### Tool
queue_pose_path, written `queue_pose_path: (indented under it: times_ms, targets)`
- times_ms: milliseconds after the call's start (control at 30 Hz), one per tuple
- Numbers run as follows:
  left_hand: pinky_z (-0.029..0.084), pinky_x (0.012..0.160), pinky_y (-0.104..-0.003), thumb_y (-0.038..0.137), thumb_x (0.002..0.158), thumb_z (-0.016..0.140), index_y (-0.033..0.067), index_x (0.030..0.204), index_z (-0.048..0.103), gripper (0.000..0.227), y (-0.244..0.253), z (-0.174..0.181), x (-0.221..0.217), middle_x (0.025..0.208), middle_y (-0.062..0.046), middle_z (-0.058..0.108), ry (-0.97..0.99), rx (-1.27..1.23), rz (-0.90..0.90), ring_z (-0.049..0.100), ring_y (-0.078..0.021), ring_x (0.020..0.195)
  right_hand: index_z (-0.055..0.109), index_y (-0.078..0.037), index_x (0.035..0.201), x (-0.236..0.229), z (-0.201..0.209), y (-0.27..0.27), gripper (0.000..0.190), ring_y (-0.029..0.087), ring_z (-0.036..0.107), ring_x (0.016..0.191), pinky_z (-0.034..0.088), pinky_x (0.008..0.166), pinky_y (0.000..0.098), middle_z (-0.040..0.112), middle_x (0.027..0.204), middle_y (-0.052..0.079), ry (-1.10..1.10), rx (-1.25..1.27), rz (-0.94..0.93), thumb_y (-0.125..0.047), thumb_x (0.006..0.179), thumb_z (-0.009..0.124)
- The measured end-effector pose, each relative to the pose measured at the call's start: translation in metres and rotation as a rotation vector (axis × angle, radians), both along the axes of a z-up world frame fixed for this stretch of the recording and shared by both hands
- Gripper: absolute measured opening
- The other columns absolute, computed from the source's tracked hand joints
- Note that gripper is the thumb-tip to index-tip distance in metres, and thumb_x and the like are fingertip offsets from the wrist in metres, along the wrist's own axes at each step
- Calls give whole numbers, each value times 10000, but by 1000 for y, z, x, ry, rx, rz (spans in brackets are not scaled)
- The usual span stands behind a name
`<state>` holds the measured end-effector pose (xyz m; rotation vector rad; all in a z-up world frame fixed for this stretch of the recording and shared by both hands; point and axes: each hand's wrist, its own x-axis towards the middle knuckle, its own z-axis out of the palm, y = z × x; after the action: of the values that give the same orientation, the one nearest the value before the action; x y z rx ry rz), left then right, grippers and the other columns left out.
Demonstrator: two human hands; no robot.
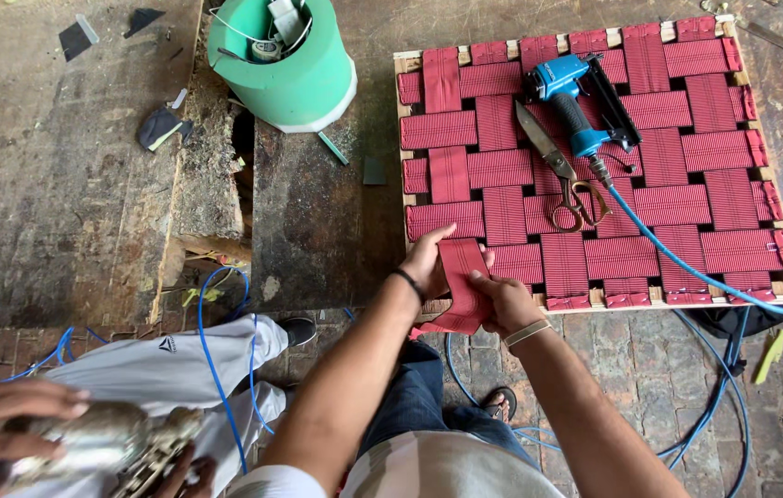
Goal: The person weaves red straps into a wooden frame using a pneumatic staple gun to secure them. They complete one woven panel, move it aside, and begin attaching straps to a second wooden frame.
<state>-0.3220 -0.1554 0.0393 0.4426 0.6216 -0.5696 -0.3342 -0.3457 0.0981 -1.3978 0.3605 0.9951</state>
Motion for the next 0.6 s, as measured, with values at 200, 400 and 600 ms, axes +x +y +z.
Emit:
queue_pose_path:
  times_ms: [200, 400, 600]
  targets:
    - [554, 955, -557, 424, 989, 538, -130, 1170, 565, 584, -4, 12, 19, 1046, -277, 722, 53, -98, 124, 711, -389, 953, 717, -1, 886, -35, -5, -12, 401, 144, 439, 386, 339, 367, 309, 558, 561, 49, -94, -224, 119, -389, 970, 659]
    - [576, 848, -490, 353, 1071, 484, -95, 1087, 607, 464, -5, -25, 27, 904, -197, 732, -53, -24, -43, 712, -357, 845, 761, -29, 957, -61, -23, -11, 472, 194, 579, 511, 467, 503, 378, 641, 609, 66, -348, -504, 379, -491, 959, 669]
    - [570, 691, -486, 280, 1089, 416, 35, 905, 523, 324, -24, -76, 33, 714, -101, 626, -40, 122, 103, 606, -266, 636, 518, -128, 1422, -40, 36, -36, 775, 306, 549, 1260, 430, 1073, 459, 591, 1363, 141, -1020, -938, 785, -574, 817, 709]
